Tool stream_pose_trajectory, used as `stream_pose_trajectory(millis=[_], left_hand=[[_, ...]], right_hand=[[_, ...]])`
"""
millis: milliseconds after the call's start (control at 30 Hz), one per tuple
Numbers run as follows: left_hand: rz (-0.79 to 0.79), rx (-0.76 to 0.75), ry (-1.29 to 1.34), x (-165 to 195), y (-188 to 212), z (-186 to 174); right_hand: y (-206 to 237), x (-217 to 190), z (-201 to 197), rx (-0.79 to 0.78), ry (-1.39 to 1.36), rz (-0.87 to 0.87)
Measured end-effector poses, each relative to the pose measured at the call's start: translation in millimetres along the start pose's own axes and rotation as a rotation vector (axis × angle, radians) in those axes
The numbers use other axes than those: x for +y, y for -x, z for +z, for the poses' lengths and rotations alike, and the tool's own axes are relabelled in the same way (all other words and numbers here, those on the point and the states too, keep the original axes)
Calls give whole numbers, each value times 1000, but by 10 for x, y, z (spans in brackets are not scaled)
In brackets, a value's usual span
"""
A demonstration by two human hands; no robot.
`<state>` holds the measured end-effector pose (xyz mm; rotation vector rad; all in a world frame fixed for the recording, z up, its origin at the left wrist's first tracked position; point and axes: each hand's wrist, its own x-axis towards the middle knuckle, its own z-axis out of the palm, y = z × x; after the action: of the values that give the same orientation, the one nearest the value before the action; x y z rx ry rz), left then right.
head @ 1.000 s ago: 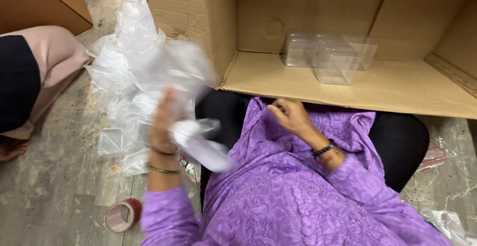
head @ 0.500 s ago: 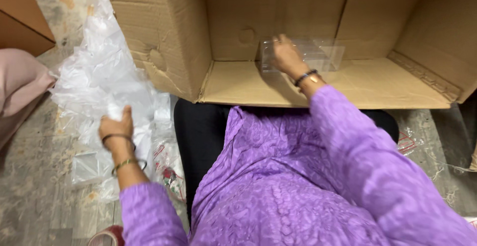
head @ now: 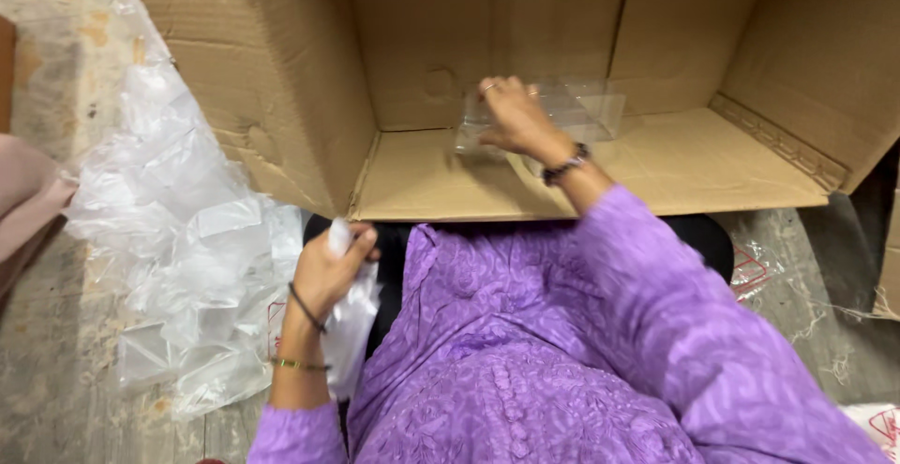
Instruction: The person sits on the floor and packs clear plastic boxes. They place each box into a plastic bag, fold the bag around it, and set the wrapped box into a large cardboard carton, repeating this for box after box.
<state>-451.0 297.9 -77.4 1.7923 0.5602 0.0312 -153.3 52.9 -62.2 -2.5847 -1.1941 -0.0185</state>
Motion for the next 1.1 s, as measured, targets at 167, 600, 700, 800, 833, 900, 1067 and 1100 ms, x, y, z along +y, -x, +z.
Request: stream_pose_trajectory(millis=[167,600,700,800,833,900,1067,1100], left_hand=[[283,-5,-363,471,-1006,372],[350,-388,-1284,995,-2975,2038],[266,-486,-1316,986,-2994,2052],[82,-543,-1280,968,-2976,2004],[38,-525,-1273,974,-2957,1955],[-54,-422,-1230,995,-2860,1791],[-70,-103,-644,1065,-2177,1141],[-27,-64,-478,1031,-1934,1042]], right_hand=[[769,456,-834,-98,-116,-15],[761,1605,-537,98,-250,368],[419,1712,-365,-240,-277,553],[211,1605,-190,-310,-72,84],[206,1599,-154,-347,-45,161],[232,1584,-77,-410,9,319],[491,1581,71,-181,-21,190],[555,1589,119,-84,-14,128]])
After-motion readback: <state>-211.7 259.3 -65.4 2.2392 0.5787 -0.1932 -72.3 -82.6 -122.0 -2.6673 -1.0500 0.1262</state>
